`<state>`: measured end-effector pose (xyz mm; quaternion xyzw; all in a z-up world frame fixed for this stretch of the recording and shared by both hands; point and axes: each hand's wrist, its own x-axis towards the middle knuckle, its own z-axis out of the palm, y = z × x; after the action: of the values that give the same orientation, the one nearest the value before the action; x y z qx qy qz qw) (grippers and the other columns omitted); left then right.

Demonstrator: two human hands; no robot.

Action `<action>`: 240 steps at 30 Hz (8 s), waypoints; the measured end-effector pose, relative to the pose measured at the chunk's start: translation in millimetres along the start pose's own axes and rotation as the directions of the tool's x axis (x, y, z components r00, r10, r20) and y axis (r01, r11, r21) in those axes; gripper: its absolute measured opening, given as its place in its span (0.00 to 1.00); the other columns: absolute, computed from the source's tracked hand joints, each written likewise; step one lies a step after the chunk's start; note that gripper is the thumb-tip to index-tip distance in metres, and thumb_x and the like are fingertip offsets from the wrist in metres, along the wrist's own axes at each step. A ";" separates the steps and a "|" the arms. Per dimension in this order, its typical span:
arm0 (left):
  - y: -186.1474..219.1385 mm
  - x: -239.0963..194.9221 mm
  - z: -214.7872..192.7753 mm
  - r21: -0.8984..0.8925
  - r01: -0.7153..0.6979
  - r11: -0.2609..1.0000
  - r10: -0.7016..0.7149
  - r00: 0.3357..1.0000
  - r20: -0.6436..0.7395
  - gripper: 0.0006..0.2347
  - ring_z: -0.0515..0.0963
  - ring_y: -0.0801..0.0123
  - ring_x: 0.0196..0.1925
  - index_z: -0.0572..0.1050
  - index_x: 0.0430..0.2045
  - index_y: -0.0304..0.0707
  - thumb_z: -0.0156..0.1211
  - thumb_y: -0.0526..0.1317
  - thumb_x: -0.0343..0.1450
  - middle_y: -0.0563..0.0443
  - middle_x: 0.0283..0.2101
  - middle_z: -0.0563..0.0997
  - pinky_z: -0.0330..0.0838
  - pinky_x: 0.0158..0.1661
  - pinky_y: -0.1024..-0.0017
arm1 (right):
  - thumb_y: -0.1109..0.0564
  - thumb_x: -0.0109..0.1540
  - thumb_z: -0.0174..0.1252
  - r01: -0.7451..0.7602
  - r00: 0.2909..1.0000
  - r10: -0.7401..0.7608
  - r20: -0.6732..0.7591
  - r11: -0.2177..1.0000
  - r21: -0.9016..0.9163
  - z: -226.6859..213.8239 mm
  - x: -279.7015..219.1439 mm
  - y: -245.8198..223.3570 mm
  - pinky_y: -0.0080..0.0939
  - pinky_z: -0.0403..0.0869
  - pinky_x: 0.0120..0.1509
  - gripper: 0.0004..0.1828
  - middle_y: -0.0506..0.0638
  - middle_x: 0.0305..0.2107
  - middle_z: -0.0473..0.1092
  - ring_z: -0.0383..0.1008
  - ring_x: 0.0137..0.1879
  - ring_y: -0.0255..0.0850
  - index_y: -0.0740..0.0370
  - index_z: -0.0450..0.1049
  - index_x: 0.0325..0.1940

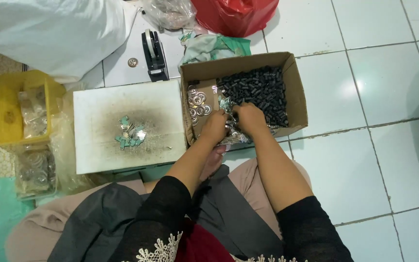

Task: The person sits on the floor and sorts small decorative items, including silver pieces and green fragments, from a plastic bag onto a white board and into a cardboard box. They handle the items by hand, separating them into piles.

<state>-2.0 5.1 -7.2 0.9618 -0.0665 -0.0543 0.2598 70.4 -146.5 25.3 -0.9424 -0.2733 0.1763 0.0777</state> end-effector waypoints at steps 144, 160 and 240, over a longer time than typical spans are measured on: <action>15.8 -20.8 -3.4 -0.524 0.038 0.851 -0.158 0.970 -0.187 0.19 0.81 0.47 0.55 0.79 0.52 0.40 0.69 0.38 0.66 0.40 0.48 0.82 0.77 0.53 0.56 | 0.66 0.56 0.71 -0.236 0.967 0.193 0.167 0.424 0.874 -8.5 -9.4 35.2 0.45 0.83 0.39 0.13 0.67 0.32 0.77 0.81 0.36 0.51 0.72 0.79 0.43; 7.6 -2.0 12.7 -0.767 0.029 0.641 -0.346 0.903 -0.255 0.05 0.87 0.61 0.39 0.86 0.34 0.46 0.72 0.39 0.67 0.46 0.32 0.87 0.79 0.40 0.69 | 0.65 0.57 0.71 -0.215 0.972 0.140 0.189 0.198 0.956 -41.0 -23.0 5.1 0.47 0.84 0.44 0.11 0.62 0.33 0.77 0.82 0.40 0.51 0.69 0.79 0.41; 25.3 -13.7 -17.1 -0.187 0.201 0.961 -0.195 0.979 0.050 0.17 0.83 0.40 0.50 0.79 0.49 0.28 0.60 0.26 0.65 0.33 0.49 0.77 0.81 0.49 0.54 | 0.63 0.59 0.64 0.011 0.999 -0.010 0.053 1.000 -0.014 2.7 1.5 -4.0 0.53 0.78 0.60 0.23 0.65 0.49 0.75 0.79 0.54 0.57 0.59 0.79 0.59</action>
<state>-15.7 -6.0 21.2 0.9332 0.0316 -0.1012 0.3433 68.7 -142.2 23.4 -0.9365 -0.2815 0.1988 0.0649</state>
